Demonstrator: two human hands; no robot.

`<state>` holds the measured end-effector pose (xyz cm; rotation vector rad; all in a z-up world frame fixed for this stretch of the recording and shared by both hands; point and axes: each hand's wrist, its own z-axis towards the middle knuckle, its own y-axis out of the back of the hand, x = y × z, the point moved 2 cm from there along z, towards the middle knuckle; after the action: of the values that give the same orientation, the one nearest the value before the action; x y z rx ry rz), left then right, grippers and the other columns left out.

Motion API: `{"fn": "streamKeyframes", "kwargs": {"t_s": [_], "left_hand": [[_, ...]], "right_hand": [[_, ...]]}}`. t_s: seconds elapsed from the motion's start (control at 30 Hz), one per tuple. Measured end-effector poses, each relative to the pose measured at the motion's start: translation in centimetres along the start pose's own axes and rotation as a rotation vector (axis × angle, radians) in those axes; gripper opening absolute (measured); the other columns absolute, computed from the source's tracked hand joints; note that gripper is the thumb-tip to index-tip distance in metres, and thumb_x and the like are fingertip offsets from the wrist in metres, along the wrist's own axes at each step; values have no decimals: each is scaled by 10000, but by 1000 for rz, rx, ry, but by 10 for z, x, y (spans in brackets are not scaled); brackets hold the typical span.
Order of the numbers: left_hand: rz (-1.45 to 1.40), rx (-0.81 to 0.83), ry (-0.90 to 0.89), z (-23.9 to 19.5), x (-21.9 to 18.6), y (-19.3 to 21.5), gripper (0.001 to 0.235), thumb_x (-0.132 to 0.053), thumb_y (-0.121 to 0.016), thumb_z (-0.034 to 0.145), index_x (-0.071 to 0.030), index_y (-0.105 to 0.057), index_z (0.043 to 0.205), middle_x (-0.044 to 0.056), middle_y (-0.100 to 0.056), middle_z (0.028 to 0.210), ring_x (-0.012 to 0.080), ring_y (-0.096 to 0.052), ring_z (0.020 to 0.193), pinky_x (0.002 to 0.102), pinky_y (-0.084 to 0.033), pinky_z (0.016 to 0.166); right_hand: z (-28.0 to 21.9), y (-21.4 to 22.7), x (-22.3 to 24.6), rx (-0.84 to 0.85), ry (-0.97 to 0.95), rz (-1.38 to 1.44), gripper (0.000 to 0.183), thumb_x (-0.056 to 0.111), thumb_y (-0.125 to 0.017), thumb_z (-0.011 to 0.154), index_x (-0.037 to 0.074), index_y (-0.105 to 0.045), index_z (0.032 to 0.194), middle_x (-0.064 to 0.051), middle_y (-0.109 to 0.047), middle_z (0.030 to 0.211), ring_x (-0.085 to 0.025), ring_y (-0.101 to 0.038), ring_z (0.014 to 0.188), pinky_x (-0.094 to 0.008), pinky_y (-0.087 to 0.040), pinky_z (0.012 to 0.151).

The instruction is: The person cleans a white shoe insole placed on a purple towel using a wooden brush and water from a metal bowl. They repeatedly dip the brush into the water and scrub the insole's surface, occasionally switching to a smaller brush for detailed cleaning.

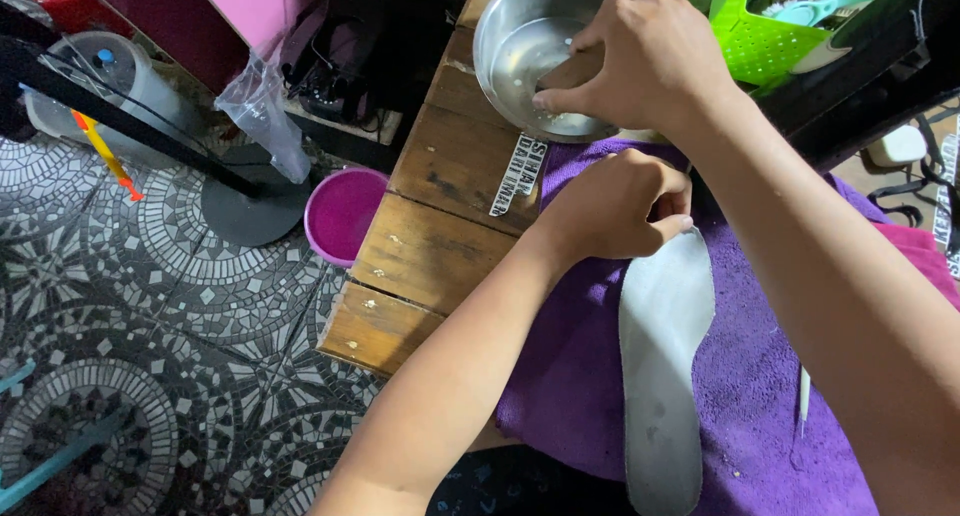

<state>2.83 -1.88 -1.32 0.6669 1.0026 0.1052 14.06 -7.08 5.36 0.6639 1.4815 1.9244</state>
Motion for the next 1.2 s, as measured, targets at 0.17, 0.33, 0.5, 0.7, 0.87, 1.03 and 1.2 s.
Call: {"fn": "streamKeyframes", "kwargs": {"t_s": [0.17, 0.33, 0.5, 0.7, 0.87, 1.03, 1.2], "left_hand": [[-9, 18, 18, -1, 0, -1, 110, -259, -807, 864, -166, -811, 805, 1, -830, 747, 217, -783, 689, 397, -566, 650], [1, 23, 20, -1, -4, 3, 124, -254, -802, 867, -153, -801, 794, 11, -817, 738, 231, -766, 690, 399, -551, 636], [-10, 20, 16, 0, -1, 1, 141, -271, -781, 861, -156, -809, 786, 2, -826, 745, 221, -774, 680, 388, -536, 613], [8, 18, 36, -1, -2, 1, 141, -293, -783, 861, -177, -817, 789, -10, -836, 741, 216, -786, 667, 391, -524, 565], [11, 31, 39, 0, 2, -1, 175, -345, -764, 888, -193, -813, 816, -35, -857, 824, 225, -801, 768, 418, -538, 648], [-30, 16, 12, -1, 1, 2, 142, -297, -795, 873, -184, -813, 789, -29, -843, 771, 201, -786, 701, 381, -527, 634], [9, 34, 30, -1, 3, 0, 143, -300, -790, 878, -170, -817, 826, -13, -836, 763, 230, -786, 704, 403, -529, 630]], "right_hand": [[-4, 2, 0, 20, -4, -2, 756, 851, -913, 841, 165, -936, 1158, -55, -831, 1104, -348, -763, 972, -536, -599, 771], [-13, 13, -12, -140, 53, 199, 529, 649, -1011, 1001, 134, -944, 1102, -75, -836, 1007, -276, -748, 919, -441, -518, 713], [-32, 49, -9, -136, -131, 407, 341, 506, -961, 1155, 165, -947, 1145, -6, -829, 909, -89, -636, 746, -348, -437, 550], [-56, 68, -13, -155, -325, 533, 390, 534, -841, 1232, 158, -935, 1186, -10, -760, 841, -53, -658, 716, -281, -502, 569], [-69, 74, -5, -66, -547, 611, 415, 623, -819, 1144, 224, -923, 1106, 27, -641, 646, -28, -635, 588, -221, -473, 562], [-77, 76, -2, -45, -593, 589, 495, 623, -834, 1161, 228, -857, 863, 45, -631, 610, 3, -569, 587, -216, -422, 618], [-82, 70, -1, -138, -573, 677, 438, 605, -839, 1110, 184, -889, 999, 33, -638, 641, -6, -582, 590, -200, -546, 573]]}}
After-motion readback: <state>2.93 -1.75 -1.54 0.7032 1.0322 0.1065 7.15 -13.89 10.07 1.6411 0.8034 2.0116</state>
